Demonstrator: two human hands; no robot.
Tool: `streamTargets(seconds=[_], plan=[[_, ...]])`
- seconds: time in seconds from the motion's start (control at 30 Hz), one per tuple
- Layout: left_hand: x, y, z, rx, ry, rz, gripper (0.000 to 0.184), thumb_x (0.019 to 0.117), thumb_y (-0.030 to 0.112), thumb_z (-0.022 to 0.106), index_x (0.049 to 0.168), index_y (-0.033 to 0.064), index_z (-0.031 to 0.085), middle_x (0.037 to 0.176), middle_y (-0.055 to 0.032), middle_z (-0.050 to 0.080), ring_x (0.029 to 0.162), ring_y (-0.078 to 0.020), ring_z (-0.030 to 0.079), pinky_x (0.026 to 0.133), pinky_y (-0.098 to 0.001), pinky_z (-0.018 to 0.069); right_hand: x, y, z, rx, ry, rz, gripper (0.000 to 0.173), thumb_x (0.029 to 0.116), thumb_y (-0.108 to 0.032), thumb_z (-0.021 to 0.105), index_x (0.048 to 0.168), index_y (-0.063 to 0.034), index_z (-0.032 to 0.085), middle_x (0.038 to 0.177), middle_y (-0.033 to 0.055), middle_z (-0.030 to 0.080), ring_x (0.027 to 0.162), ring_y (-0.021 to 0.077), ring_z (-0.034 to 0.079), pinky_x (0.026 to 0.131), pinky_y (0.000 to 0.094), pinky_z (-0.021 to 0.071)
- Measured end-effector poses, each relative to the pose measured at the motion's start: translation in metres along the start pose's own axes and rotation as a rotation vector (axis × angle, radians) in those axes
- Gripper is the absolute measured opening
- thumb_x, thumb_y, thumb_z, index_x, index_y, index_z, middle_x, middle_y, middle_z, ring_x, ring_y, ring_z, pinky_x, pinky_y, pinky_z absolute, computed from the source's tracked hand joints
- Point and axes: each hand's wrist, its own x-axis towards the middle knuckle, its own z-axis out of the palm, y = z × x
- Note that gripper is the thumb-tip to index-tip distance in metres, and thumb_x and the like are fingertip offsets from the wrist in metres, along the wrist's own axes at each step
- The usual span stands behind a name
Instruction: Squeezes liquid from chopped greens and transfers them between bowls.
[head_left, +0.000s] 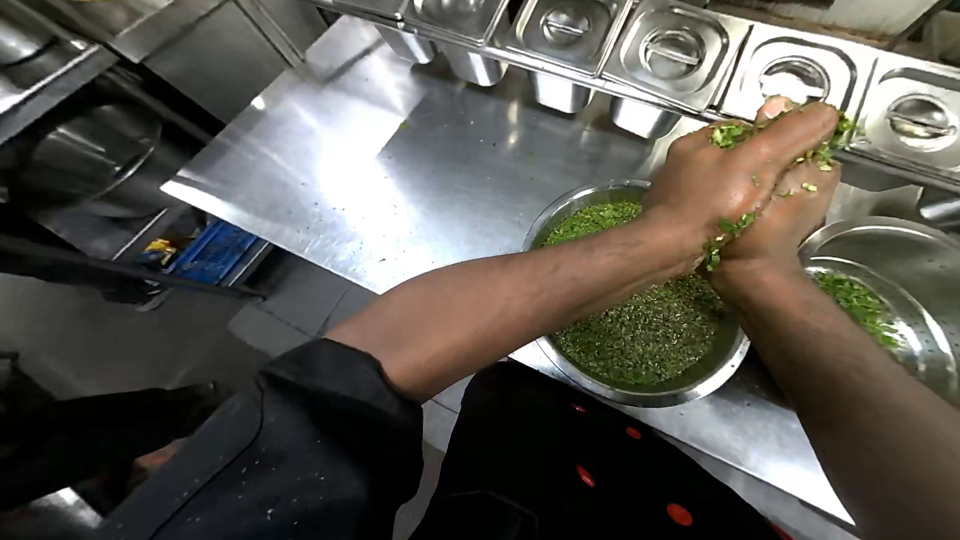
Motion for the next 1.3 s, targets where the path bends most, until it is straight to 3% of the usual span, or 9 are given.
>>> streamTargets(seconds=[0.1,0.23,0.57,0.7,0.8,0.9,1.07,1.17,1.3], plan=[[-0.005,-0.002,-0.002,-0.048,-0.046,0.072,0.037,0.1084,0.036,0.05,0.113,0.0038,0.068,0.096,-0.0127,0.069,0.084,-0.0214,0.07,0.068,-0.0448,0.0618,-0.002,-0.001,0.0,-0.009,-0.043,-0.082,0.019,0.1053,-0.014,0.048,0.104,-0.0058,0.065,0.092,-0.0007,0.067,0.089,0.0063,0.067,0.082,0.0275,0.0566],[-0.028,0.128,0.048,0.067,0.238,-0.435,0.034,0.1008,0.036,0.059,0.088,0.0059,0.068,0.081,-0.0096,0.064,0.076,-0.0213,0.063,0.068,-0.0467,0.0515,0.004,-0.104,0.032,-0.012,-0.019,0.221,0.027,0.1041,-0.007,0.043,0.085,-0.0199,0.056,0.073,-0.0132,0.061,0.073,-0.0037,0.062,0.071,0.0201,0.0556],[-0.028,0.116,0.039,0.079,0.23,-0.465,0.036,0.1,0.038,0.06,0.089,0.0052,0.069,0.082,-0.0103,0.066,0.076,-0.0217,0.064,0.069,-0.0469,0.053,-0.004,-0.097,0.034,0.04,0.005,0.282,0.021,0.106,-0.006,0.044,0.092,-0.017,0.056,0.077,-0.0126,0.062,0.077,-0.004,0.063,0.076,0.0191,0.0562],[-0.021,0.011,-0.01,-0.14,-0.213,0.217,0.034,0.1096,0.032,0.045,0.114,0.0068,0.068,0.096,-0.0072,0.07,0.083,-0.0147,0.069,0.065,-0.0361,0.0609,-0.015,-0.008,0.018,0.214,-0.072,-0.219,0.02,0.1048,-0.009,0.045,0.109,-0.0072,0.065,0.096,-0.0051,0.069,0.092,0.0016,0.067,0.082,0.0226,0.0581],[-0.032,0.096,0.033,0.042,0.209,-0.453,0.034,0.1017,0.035,0.055,0.088,0.0069,0.068,0.081,-0.0082,0.064,0.076,-0.0192,0.063,0.068,-0.0428,0.0526,-0.011,-0.079,0.029,-0.012,-0.005,0.308,0.026,0.1016,-0.005,0.045,0.085,-0.0187,0.06,0.075,-0.0136,0.062,0.075,-0.0041,0.062,0.075,0.0199,0.055],[-0.029,0.099,0.034,0.058,0.22,-0.561,0.039,0.1007,0.041,0.054,0.09,0.0062,0.067,0.083,-0.0081,0.064,0.078,-0.0188,0.062,0.069,-0.0425,0.0521,-0.011,-0.077,0.029,-0.084,-0.01,0.343,0.025,0.0982,-0.002,0.046,0.084,-0.017,0.06,0.071,-0.0128,0.062,0.069,-0.0047,0.062,0.068,0.0187,0.055],[-0.017,0.099,0.038,-0.045,0.185,-0.487,0.038,0.1022,0.035,0.057,0.129,0.0085,0.058,0.117,-0.0115,0.064,0.106,-0.0204,0.061,0.089,-0.0432,0.0523,0.009,-0.09,0.023,-0.208,-0.056,0.36,0.023,0.0966,-0.003,0.047,0.085,-0.0171,0.06,0.075,-0.0135,0.06,0.075,-0.0073,0.06,0.073,0.0173,0.0519],[-0.013,0.105,0.037,0.027,0.054,-0.308,0.061,0.1019,0.032,0.057,0.156,0.0088,0.041,0.157,-0.0127,0.044,0.147,-0.023,0.038,0.125,-0.0532,0.0192,0.019,-0.098,0.02,-0.18,-0.096,0.196,0.021,0.0975,-0.002,0.047,0.091,-0.0136,0.064,0.082,-0.0126,0.065,0.083,-0.0079,0.063,0.08,0.0162,0.0533],[-0.015,0.136,0.051,-0.155,0.073,-0.305,0.026,0.105,0.02,0.055,0.122,0.0024,0.065,0.105,-0.0078,0.068,0.095,-0.0109,0.064,0.086,-0.0309,0.0547,0.028,-0.085,0.015,-0.077,-0.093,0.086,0.021,0.1068,-0.013,0.046,0.095,-0.0191,0.062,0.082,-0.014,0.065,0.082,-0.0044,0.064,0.078,0.0198,0.0553]])
